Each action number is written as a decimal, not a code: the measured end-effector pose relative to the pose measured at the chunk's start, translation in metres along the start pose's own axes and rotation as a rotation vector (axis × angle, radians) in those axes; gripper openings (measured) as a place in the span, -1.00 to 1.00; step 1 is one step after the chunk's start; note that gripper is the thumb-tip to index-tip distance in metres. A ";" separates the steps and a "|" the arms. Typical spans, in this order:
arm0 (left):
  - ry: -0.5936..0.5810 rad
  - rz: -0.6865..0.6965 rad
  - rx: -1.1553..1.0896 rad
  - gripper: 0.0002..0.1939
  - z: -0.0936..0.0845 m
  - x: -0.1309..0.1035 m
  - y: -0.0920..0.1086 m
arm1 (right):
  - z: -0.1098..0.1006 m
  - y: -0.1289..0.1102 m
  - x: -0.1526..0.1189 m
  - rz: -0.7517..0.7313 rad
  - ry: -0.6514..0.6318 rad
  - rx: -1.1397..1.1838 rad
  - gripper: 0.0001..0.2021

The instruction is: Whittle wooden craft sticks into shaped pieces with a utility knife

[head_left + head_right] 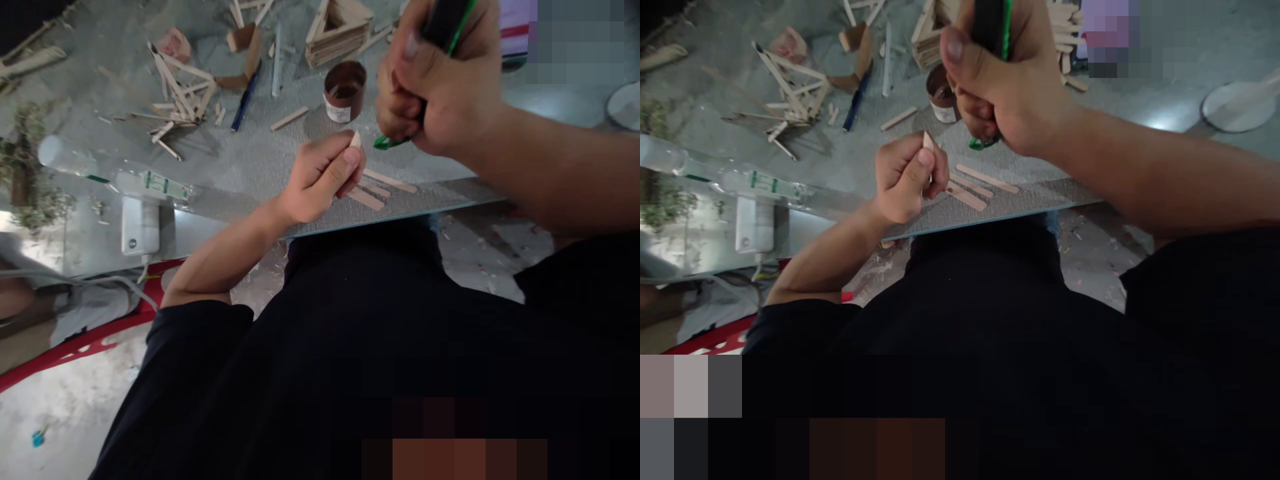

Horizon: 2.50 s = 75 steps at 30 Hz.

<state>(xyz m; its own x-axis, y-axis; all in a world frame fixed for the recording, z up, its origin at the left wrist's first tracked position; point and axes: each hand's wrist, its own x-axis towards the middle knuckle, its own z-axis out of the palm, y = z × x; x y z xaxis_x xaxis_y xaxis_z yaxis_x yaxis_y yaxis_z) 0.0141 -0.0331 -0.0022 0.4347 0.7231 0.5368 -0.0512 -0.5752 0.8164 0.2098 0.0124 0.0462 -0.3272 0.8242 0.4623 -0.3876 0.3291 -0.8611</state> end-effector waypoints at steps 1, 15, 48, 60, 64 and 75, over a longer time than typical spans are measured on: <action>0.012 0.038 0.039 -0.34 -0.001 0.000 -0.004 | -0.003 0.003 0.001 -0.007 -0.010 -0.035 -0.48; 0.050 0.014 0.299 -0.39 -0.011 0.005 0.003 | -0.070 -0.002 0.026 0.203 -0.356 -0.609 -0.42; 0.370 -0.039 -0.199 -0.34 0.004 0.012 -0.014 | -0.048 0.017 0.002 -0.257 -0.338 -1.215 -0.64; 0.380 -0.070 -0.195 -0.39 0.002 0.011 -0.010 | -0.047 0.008 -0.004 -0.387 -0.461 -1.272 -0.38; 0.407 -0.111 -0.203 -0.41 0.003 0.009 -0.009 | -0.044 0.005 -0.005 -0.384 -0.475 -1.272 -0.46; 0.421 -0.181 -0.194 -0.38 0.002 0.011 -0.014 | -0.047 0.008 0.000 -0.380 -0.471 -1.374 -0.31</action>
<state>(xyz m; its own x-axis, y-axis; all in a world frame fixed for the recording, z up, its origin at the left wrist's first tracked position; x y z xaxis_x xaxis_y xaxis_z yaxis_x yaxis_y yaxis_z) 0.0216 -0.0179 -0.0087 0.0535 0.9196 0.3893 -0.1925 -0.3731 0.9076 0.2475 0.0361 0.0296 -0.7388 0.4611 0.4915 0.4911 0.8678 -0.0760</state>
